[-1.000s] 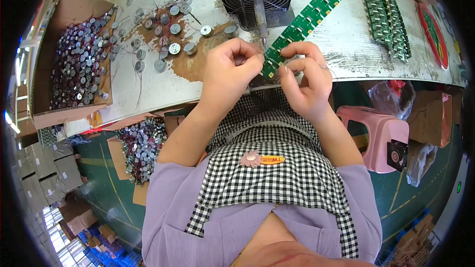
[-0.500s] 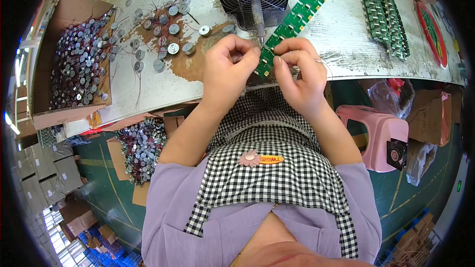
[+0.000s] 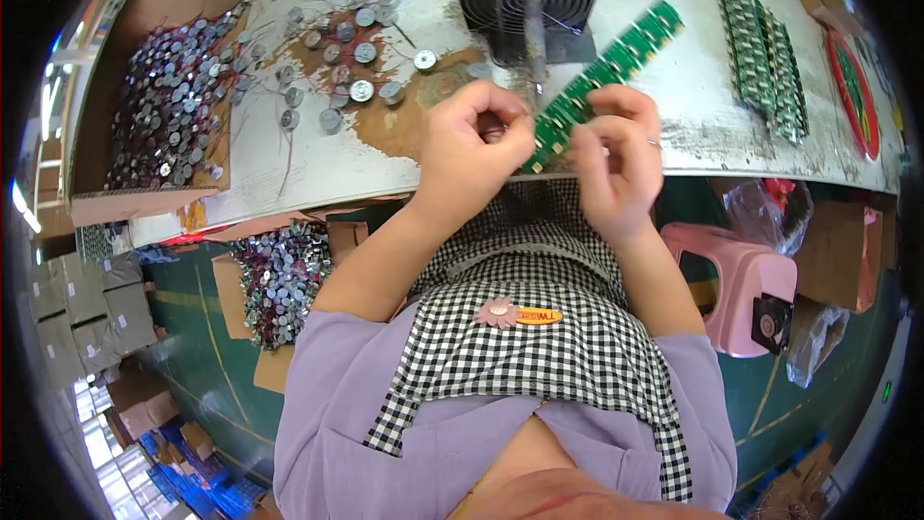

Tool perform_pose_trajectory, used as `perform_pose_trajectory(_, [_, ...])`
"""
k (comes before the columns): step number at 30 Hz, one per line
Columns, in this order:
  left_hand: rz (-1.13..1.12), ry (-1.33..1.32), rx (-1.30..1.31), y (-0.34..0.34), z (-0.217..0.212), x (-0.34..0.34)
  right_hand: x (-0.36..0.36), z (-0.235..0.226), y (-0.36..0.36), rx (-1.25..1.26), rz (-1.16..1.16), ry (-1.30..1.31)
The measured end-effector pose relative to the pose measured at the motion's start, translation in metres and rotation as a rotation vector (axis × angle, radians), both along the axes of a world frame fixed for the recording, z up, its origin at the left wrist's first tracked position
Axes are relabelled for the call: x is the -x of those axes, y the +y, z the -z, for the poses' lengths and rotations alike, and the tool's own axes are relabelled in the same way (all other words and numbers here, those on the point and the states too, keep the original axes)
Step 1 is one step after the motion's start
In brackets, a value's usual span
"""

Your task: The person attaches circular electronic components with wires to circuit board strips by hand and places the assembled boards into a cardboard box.

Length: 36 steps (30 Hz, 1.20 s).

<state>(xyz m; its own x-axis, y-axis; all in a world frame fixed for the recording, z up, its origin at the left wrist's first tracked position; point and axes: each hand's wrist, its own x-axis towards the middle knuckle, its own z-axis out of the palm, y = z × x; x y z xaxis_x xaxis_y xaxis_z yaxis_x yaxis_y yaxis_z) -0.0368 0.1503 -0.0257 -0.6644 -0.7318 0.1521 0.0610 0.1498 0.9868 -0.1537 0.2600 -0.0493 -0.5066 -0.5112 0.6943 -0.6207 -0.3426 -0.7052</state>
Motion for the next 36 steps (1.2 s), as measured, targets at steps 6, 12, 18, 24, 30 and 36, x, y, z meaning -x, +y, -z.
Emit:
perform_pose_trajectory(6, [0.18, -0.097, -0.076, -0.016, -0.012, -0.007, 0.015, 0.005, -0.002, 0.049, -0.115, -0.263])
perform_pose_trajectory(12, [-0.199, -0.191, 0.584, -0.112, -0.044, -0.011, 0.016, 0.016, -0.003, 0.034, -0.089, -0.332])
perform_pose_trajectory(18, [-0.152, -0.938, 1.265, -0.201, -0.049, 0.021, 0.017, 0.019, -0.004, 0.012, -0.093, -0.269])
perform_pose_trajectory(24, [-0.217, -1.107, 1.361, -0.204, -0.031, 0.022, 0.017, 0.017, -0.005, -0.007, -0.063, -0.215])
perform_pose_trajectory(30, [-0.538, -0.344, 1.068, -0.187, -0.032, -0.008, 0.016, 0.017, -0.005, -0.029, -0.052, -0.194])
perform_pose_trajectory(36, [-0.453, 0.348, 0.572, -0.149, -0.045, -0.011, 0.015, 0.014, -0.006, 0.018, -0.104, -0.152])
